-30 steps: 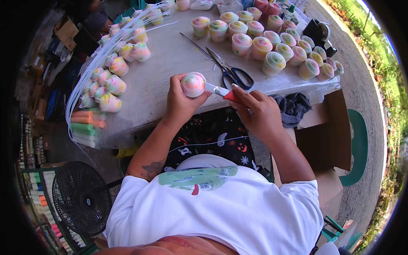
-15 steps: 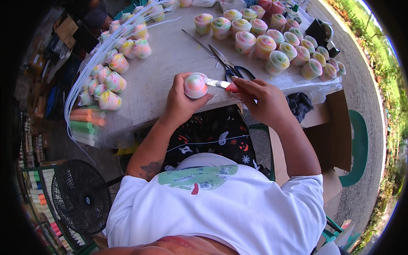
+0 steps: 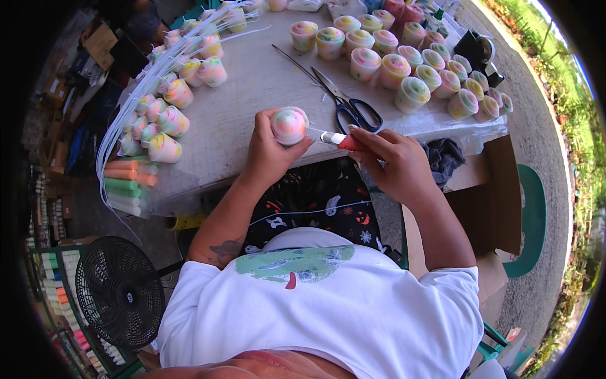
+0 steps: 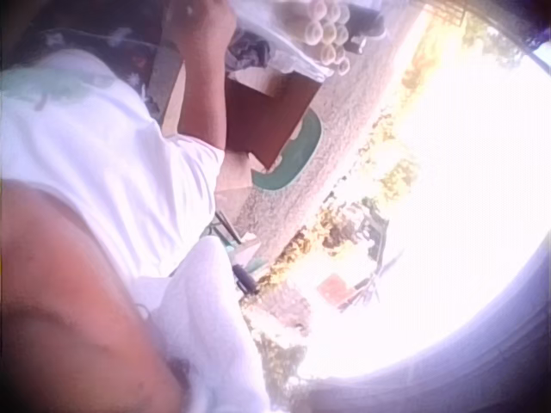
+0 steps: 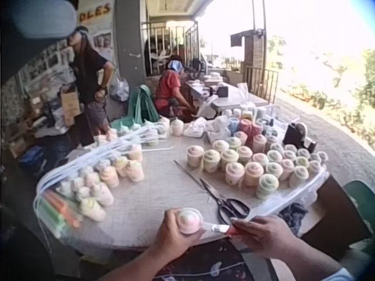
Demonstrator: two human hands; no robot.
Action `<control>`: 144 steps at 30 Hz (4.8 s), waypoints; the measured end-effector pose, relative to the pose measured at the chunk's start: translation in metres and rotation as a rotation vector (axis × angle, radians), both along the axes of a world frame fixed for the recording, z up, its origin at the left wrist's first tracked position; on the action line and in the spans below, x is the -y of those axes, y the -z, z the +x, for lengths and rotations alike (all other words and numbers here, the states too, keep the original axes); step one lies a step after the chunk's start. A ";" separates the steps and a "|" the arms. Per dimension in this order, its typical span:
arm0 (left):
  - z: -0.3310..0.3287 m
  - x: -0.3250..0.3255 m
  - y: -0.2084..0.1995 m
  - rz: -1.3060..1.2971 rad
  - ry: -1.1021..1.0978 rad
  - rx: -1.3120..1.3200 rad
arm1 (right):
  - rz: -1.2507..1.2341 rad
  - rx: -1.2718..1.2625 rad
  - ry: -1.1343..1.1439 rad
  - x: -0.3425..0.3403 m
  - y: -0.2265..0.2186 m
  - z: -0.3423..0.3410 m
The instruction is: The person inserts wicks into small cylindrical candles, trims the wicks with scissors, and uses a metal rod to adjust the wick position. The person also uses a utility knife to smooth the candle surface and wipes the candle with a cloth. Finished candles are placed on the table among many similar items.
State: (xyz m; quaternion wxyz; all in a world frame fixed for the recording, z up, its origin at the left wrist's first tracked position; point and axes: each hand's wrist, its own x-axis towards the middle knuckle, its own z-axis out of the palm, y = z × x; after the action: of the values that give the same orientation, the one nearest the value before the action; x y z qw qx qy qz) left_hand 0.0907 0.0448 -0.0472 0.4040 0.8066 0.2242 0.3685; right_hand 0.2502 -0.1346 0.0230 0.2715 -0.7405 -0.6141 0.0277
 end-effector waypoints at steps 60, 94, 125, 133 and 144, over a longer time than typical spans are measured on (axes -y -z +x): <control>-0.022 -0.042 -0.007 -0.156 0.367 -0.168 | -0.065 -0.104 -0.208 -0.052 0.003 0.040; -0.031 -0.028 -0.011 0.034 0.142 -0.176 | -0.047 -0.206 -0.235 -0.053 0.009 0.033; -0.026 -0.014 0.000 0.013 0.102 0.121 | 0.016 -0.109 -0.225 -0.033 0.008 0.014; -0.024 -0.014 0.005 0.027 0.116 0.154 | 0.047 -0.094 -0.181 -0.035 0.012 0.013; -0.026 -0.015 0.006 0.031 0.134 0.157 | 0.007 -0.064 -0.173 -0.040 0.006 0.013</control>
State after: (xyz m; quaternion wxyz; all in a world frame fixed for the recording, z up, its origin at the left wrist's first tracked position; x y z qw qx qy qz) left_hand 0.0647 0.0602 -0.0530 0.4317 0.7944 0.1317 0.4063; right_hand 0.2633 -0.0945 0.0174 0.2902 -0.6825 -0.6669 0.0725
